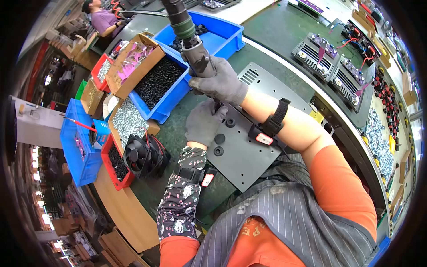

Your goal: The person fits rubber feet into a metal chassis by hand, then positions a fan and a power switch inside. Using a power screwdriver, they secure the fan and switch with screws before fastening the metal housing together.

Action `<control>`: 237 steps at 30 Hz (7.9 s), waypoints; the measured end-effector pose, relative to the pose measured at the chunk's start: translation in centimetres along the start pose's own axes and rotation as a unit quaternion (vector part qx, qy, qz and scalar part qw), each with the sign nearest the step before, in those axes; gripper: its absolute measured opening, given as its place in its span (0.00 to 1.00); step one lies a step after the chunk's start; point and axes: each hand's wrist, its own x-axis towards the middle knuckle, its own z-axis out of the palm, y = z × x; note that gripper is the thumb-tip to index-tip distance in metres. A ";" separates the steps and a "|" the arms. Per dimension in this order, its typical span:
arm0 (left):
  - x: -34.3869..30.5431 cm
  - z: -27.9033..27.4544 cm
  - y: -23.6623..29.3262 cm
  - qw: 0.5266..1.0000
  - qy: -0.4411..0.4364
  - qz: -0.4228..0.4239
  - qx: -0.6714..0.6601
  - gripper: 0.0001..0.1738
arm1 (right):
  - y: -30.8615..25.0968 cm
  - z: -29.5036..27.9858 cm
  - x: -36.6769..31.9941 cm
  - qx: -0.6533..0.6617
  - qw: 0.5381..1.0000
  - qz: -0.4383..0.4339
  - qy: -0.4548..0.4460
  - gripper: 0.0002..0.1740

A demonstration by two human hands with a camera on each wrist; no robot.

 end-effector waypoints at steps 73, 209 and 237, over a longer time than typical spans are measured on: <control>-9.2 1.6 7.2 0.337 -0.183 -0.301 -0.873 0.20 | -6.7 -1.3 -13.2 0.196 0.948 -0.245 -0.052 0.25; -3.1 0.8 11.9 0.787 -0.256 -0.206 -0.521 0.24 | -8.1 -9.9 -12.8 0.314 0.908 -0.248 0.124 0.22; 5.7 0.9 7.3 0.979 -0.191 -0.032 -0.059 0.17 | -9.3 -10.7 -8.9 0.119 0.959 -0.179 0.184 0.23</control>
